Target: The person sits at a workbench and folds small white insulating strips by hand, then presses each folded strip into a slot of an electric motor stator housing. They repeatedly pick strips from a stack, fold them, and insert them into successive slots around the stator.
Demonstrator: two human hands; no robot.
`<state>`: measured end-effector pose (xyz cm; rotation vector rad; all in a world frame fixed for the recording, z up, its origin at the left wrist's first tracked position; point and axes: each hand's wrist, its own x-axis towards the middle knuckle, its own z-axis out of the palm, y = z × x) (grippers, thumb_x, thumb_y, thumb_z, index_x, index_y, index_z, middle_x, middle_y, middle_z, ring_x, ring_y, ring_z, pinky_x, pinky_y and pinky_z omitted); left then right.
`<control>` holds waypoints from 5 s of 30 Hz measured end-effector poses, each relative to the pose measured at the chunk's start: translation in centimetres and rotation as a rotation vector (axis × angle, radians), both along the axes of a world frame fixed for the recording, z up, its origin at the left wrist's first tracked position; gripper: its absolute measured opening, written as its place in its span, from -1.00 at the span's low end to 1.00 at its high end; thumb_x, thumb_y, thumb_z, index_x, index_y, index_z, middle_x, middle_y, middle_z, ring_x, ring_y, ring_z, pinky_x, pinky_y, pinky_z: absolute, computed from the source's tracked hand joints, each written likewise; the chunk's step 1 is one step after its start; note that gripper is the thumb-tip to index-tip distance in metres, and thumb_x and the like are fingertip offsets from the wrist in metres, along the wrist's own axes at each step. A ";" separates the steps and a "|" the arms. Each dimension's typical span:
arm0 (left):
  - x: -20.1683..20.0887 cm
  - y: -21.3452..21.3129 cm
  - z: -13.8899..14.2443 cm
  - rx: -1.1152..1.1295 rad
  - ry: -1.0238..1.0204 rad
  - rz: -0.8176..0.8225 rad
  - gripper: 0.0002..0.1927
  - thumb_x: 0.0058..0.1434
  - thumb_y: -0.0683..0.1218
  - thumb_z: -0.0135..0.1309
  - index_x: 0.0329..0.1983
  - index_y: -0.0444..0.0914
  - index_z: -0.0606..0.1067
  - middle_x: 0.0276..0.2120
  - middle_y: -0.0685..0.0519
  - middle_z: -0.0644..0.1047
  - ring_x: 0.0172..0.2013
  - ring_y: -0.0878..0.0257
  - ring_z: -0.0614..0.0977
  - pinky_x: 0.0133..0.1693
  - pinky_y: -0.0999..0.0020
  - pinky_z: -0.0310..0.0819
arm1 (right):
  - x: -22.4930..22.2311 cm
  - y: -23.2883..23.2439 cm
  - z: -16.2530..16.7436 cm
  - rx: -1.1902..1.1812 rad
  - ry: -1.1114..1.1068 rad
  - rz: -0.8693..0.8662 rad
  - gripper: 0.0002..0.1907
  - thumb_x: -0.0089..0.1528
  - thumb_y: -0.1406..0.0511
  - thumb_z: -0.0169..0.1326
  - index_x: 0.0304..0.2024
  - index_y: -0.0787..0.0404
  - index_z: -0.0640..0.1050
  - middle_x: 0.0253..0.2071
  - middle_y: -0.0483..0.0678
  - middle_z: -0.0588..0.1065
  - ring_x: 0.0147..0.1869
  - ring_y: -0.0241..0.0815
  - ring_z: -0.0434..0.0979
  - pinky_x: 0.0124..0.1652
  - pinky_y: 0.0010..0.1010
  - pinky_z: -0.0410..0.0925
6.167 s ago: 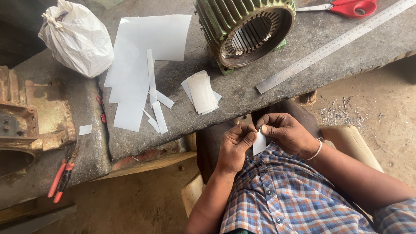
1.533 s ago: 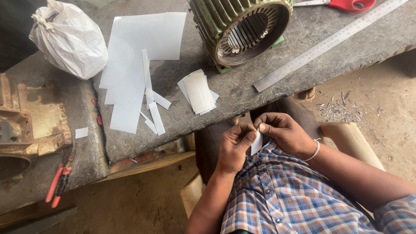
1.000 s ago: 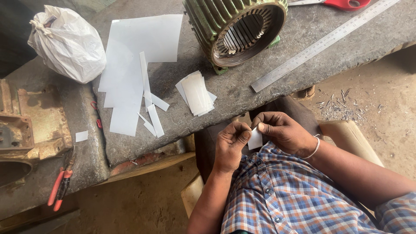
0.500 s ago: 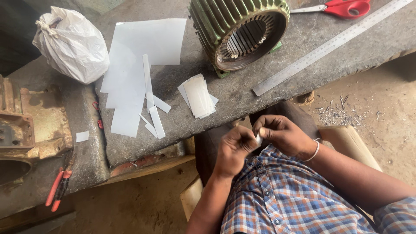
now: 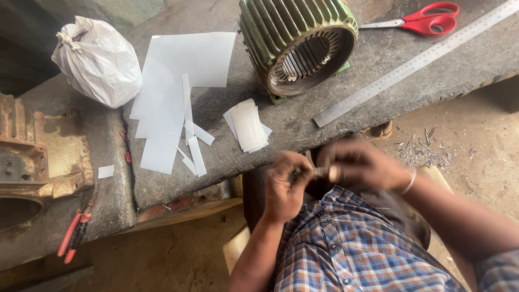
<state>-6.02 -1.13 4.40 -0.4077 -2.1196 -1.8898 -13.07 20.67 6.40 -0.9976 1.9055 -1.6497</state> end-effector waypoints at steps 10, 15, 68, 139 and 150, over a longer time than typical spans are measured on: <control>-4.7 1.6 -0.6 -1.103 0.340 0.320 -0.86 0.36 -0.09 0.16 -0.11 -0.20 0.65 -0.20 0.08 0.59 -0.06 0.14 0.55 0.17 0.06 0.32 | -11.9 -1.3 2.6 0.808 0.665 -0.030 -0.56 0.12 0.12 0.31 -0.04 0.11 0.50 -0.11 -0.07 0.59 0.13 -0.03 0.42 0.14 -0.05 0.25; -3.4 2.0 -1.6 -1.105 0.312 0.348 -0.63 0.34 0.07 0.17 0.10 -0.22 0.56 0.02 -0.05 0.50 0.07 0.01 0.47 0.20 -0.06 0.27 | -10.8 1.2 2.0 0.837 0.746 -0.214 -0.82 0.17 0.10 0.28 -0.23 -0.05 0.64 -0.23 -0.13 0.56 0.03 -0.14 0.44 0.00 -0.17 0.30; -4.0 4.4 -4.0 -1.109 0.299 0.323 -0.75 0.43 -0.09 0.02 0.13 -0.22 0.46 0.14 -0.03 0.47 0.24 0.05 0.45 0.15 -0.06 0.23 | -7.5 0.7 -0.1 0.408 0.940 -0.439 -0.58 0.16 0.24 0.28 0.09 0.01 0.62 -0.13 -0.14 0.53 0.00 -0.12 0.43 0.08 -0.22 0.17; -0.3 -0.2 -1.4 -0.650 0.455 0.242 -0.84 0.35 -0.20 0.12 -0.04 -0.28 0.61 -0.38 0.02 0.60 -0.25 0.17 0.67 -0.20 0.24 0.64 | -4.2 -0.6 0.4 0.089 0.687 -0.361 -0.71 0.23 0.21 0.22 -0.03 0.16 0.61 0.01 -0.04 0.54 0.09 -0.05 0.54 0.12 -0.25 0.38; 2.2 -2.3 -3.1 0.202 -0.055 0.071 -0.87 0.28 -0.15 0.33 -0.19 -0.24 0.60 -0.24 0.03 0.68 -0.25 0.31 0.74 -0.20 0.48 0.71 | 4.0 -4.2 -4.4 -0.204 -0.090 -0.252 -0.72 0.25 0.22 0.30 -0.07 0.25 0.68 -0.13 0.02 0.56 -0.06 -0.20 0.56 -0.09 -0.39 0.46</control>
